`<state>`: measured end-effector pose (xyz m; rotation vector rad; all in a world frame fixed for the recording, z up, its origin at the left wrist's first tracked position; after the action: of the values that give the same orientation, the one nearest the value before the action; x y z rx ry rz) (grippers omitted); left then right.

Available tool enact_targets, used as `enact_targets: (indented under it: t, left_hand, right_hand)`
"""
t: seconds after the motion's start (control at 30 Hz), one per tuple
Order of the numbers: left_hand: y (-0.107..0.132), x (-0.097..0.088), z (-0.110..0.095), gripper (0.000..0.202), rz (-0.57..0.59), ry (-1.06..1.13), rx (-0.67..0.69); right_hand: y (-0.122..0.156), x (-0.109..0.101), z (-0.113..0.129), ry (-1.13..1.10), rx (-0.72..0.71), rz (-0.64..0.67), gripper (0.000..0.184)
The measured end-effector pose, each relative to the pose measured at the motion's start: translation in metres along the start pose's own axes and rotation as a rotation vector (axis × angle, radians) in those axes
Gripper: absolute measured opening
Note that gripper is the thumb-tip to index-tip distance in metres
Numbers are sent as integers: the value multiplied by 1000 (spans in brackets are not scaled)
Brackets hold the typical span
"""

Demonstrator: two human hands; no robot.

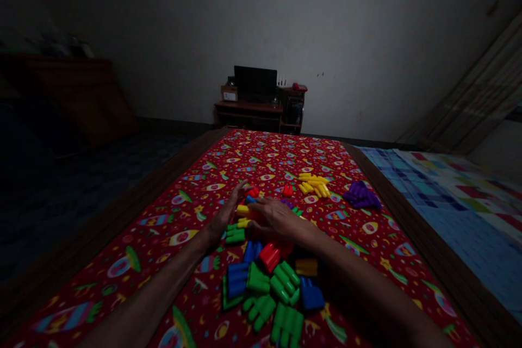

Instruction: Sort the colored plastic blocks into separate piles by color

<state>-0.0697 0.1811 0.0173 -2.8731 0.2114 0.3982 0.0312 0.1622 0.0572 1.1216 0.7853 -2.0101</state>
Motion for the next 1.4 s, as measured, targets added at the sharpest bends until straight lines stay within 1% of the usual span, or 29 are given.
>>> enact_targets:
  t: [0.07,0.1,0.17,0.2,0.23,0.27,0.3,0.33,0.37,0.4,0.47,0.5,0.53,0.57,0.6,0.63,0.67,0.7,0.77,0.83,0.9,1.0,1.07,1.13,1.2,1.27,1.33,1.4]
  left_hand:
    - [-1,-1,2,62,-6,11,0]
    - [-1,-1,2,62,-8,-4,6]
    - [-4,-3,1,60,-6,-81,37]
    - [-5,-4,-3,58,-9,-150,64]
    - [-6,-5,-11,56,-16,-242,103]
    - [-5,-4,-22,54,-26,-353,157]
    - [-3,0,-38,50,-21,-476,220]
    - [3,9,-56,47,-3,-599,296]
    - [12,22,-77,44,35,-706,388]
    - [24,42,-96,40,131,-799,469]
    - [64,90,-131,36,324,-900,710]
    - [87,115,-141,37,426,-934,813]
    - [110,136,-148,37,484,-955,911]
    - [130,154,-151,33,523,-981,1008]
    - [147,169,-150,31,534,-996,1097]
    - [156,179,-145,31,537,-1019,1114]
    - [158,184,-137,32,524,-1045,1083]
    - [155,185,-129,33,508,-1068,1033]
    - [142,181,-116,38,473,-1105,923]
    - [128,172,-111,38,438,-1129,886]
    - [117,164,-108,37,399,-1159,878]
    - [105,155,-103,36,322,-1204,858]
    - [99,151,-100,36,280,-1233,851]
    - [94,145,-100,36,262,-1248,837]
    - [88,136,-105,35,271,-1221,809]
    - [78,121,-111,34,275,-1167,756]
    - [63,96,-116,34,228,-1119,678]
    - [44,65,-114,35,138,-1091,588]
  right_hand:
    - [1,-11,-12,-12,73,-24,30]
    - [2,-20,-17,-27,109,-38,28]
    - [8,-45,-27,-47,184,-71,27]
    - [12,-58,-32,-40,226,-80,27]
    - [17,-70,-37,-16,270,-72,26]
    - [23,-80,-43,21,319,-44,24]
    - [29,-87,-50,62,371,7,22]
    - [35,-90,-57,97,424,73,20]
    - [41,-89,-64,127,470,145,19]
    - [47,-86,-69,154,508,215,18]
    - [56,-73,-74,197,548,326,20]
    - [59,-66,-75,219,557,365,22]
    - [62,-59,-74,241,563,387,24]
    - [64,-54,-73,259,567,394,27]
    - [67,-49,-71,267,564,392,27]
    - [70,-46,-69,266,553,379,27]
    - [73,-46,-68,254,536,351,25]
    - [75,-47,-67,226,511,311,24]
    - [82,-53,-70,127,475,208,25]
    - [89,-68,-82,2,477,51,31]
    - [96,-89,-105,-80,523,-157,36]
    - [109,-122,-142,-150,600,-539,39]
    - [118,-135,-163,-241,621,-765,37]
    - [123,-140,-178,-336,610,-937,35]
    - [125,-140,-188,-390,593,-1035,34]
    - [123,-136,-195,-394,594,-1060,33]
    - [120,-131,-200,-374,602,-1034,33]
    - [116,-127,-205,-347,607,-985,34]
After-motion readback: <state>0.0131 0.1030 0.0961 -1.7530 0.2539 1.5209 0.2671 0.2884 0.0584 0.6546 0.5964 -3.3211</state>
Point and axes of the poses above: each hand's wrist, its own y-axis away from the middle knuckle, its own x-axis out of the palm, z = x × y, the point moved 9 cm from there along -y, towards the middle knuckle, and after that the axes turned 9 degrees about -y, right-handed, at the moved point
